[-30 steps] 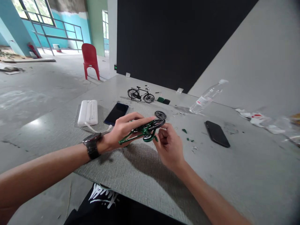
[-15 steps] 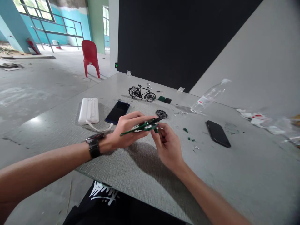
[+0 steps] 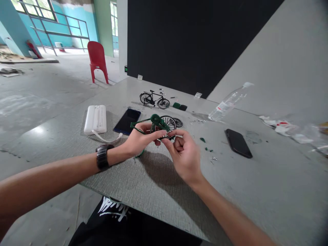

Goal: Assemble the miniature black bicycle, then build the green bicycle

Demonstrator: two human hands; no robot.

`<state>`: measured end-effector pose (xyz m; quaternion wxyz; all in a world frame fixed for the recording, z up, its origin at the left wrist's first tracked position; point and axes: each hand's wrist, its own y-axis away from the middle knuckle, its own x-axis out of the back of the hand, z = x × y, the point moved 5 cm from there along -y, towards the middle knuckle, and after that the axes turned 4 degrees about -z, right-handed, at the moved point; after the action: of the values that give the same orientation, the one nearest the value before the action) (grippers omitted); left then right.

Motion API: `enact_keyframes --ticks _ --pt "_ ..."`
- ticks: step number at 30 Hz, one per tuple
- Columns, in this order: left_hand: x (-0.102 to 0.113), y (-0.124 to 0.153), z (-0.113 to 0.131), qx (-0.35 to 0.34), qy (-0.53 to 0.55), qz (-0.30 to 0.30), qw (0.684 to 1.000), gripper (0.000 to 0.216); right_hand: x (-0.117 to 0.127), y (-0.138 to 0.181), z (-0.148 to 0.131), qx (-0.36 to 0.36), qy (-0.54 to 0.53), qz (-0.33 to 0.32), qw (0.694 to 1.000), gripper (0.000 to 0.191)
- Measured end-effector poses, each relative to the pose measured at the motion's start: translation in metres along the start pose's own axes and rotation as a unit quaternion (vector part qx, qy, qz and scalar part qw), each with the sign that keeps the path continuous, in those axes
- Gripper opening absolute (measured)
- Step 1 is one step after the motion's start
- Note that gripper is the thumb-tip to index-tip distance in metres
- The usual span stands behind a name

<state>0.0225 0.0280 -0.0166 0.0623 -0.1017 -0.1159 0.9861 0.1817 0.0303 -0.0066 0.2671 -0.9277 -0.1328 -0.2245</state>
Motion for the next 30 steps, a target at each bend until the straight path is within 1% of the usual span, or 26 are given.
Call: enact_keyframes --ticks 4,7,12,17,20,23,25,27,30 --pt "0.001 -0.002 -0.012 0.045 0.061 -0.013 0.997 0.028 0.003 -0.002 0.001 0.005 0.030 0.016 0.999 0.031" --pt "0.000 -0.002 -0.017 0.071 0.089 -0.010 0.993 0.026 0.003 -0.002 0.000 0.015 0.041 0.021 0.999 0.030" --pt "-0.002 -0.002 -0.016 0.076 0.116 -0.013 0.990 0.024 0.001 -0.001 0.000 0.026 0.052 0.011 0.998 0.024" --pt "-0.002 -0.002 -0.016 0.080 0.111 -0.011 0.990 0.024 0.000 -0.002 -0.001 0.034 0.062 0.006 0.997 0.021" --pt "-0.002 -0.002 -0.017 0.099 0.126 -0.006 0.987 0.025 0.001 -0.002 -0.005 0.040 0.063 0.001 0.997 0.020" --pt "0.000 -0.003 -0.020 0.131 0.176 0.009 0.976 0.027 0.006 -0.003 -0.007 0.024 0.024 0.011 0.999 0.020" --pt "0.001 -0.003 -0.022 0.150 0.212 0.018 0.966 0.029 0.012 -0.006 -0.006 0.016 -0.006 0.024 1.000 0.025" --pt "0.003 -0.003 -0.023 0.161 0.230 0.024 0.959 0.032 0.020 -0.009 -0.006 0.027 -0.003 0.039 0.999 0.032" --pt "0.004 -0.003 -0.025 0.166 0.235 0.021 0.957 0.032 0.029 -0.015 -0.002 0.045 0.030 0.059 0.997 0.027"
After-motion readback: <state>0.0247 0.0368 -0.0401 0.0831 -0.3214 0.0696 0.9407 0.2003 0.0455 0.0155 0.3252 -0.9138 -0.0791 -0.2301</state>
